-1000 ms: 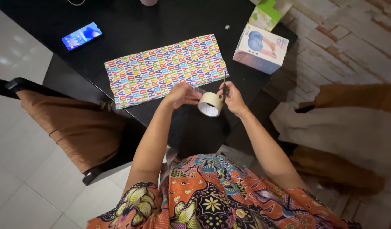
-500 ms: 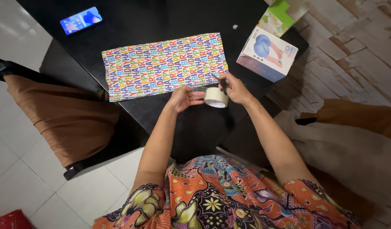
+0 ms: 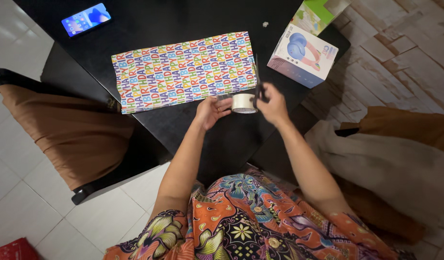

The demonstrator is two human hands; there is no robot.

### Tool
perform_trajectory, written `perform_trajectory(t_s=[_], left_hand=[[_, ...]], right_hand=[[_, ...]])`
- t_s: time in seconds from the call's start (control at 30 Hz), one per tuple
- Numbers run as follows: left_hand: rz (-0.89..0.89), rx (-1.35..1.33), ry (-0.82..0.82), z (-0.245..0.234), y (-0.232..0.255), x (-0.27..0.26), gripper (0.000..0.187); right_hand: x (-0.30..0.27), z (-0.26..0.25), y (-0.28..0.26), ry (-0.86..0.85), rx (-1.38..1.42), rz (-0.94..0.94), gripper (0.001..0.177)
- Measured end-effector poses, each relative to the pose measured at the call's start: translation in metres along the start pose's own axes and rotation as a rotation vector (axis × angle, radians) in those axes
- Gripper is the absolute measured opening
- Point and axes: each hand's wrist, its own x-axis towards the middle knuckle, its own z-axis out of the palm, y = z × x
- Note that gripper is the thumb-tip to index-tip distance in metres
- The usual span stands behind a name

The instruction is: The person prepares to wrap a gift by handling a roll of clear tape and a pair of scissors. They pull tape from the roll, cut a strip with scissors, and place it on a rectangular gift box wrapped in colorful 'Happy Birthday' paper. The person repeats cutting and applying tape to secure the wrapping.

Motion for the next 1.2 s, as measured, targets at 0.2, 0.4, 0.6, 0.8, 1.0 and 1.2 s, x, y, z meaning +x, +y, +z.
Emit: perform_trajectory(t_s=[0.2,0.4,0.6,0.8,1.0,1.2], left_hand=[[0.055,-0.115,-0.025,-0.007,-0.018,0.01,0.025],[0.03,-0.098,0.077,-0.004,-0.023,0.008,0.032],[0.057,-0.075,0.098,-0.001,-0.027,0.003,0.02],[0.057,-0.056,0.09,-0.001,-0.027,0.001,0.018],[0.066,-0.067,0.076,-0.002,-0.03,0.002,0.019],[0.059,-0.078,0.097,-0.004,-0.033,0.004,0.02]], right_hand=[[-0.08,0.035,0.007,-0.444,0.642,0.535,0.036],[-0.115,0.069,0.021,-0.489,0.834,0.632,0.041],[-0.135,0.079,0.023,-0.436,0.914,0.639,0.05],[-0.132,0.092,0.016,-0.385,0.951,0.668,0.054],[-0.117,0.103,0.019,-0.32,0.983,0.62,0.054],[-0.114,0.106,0.028,-0.269,0.995,0.641,0.052]])
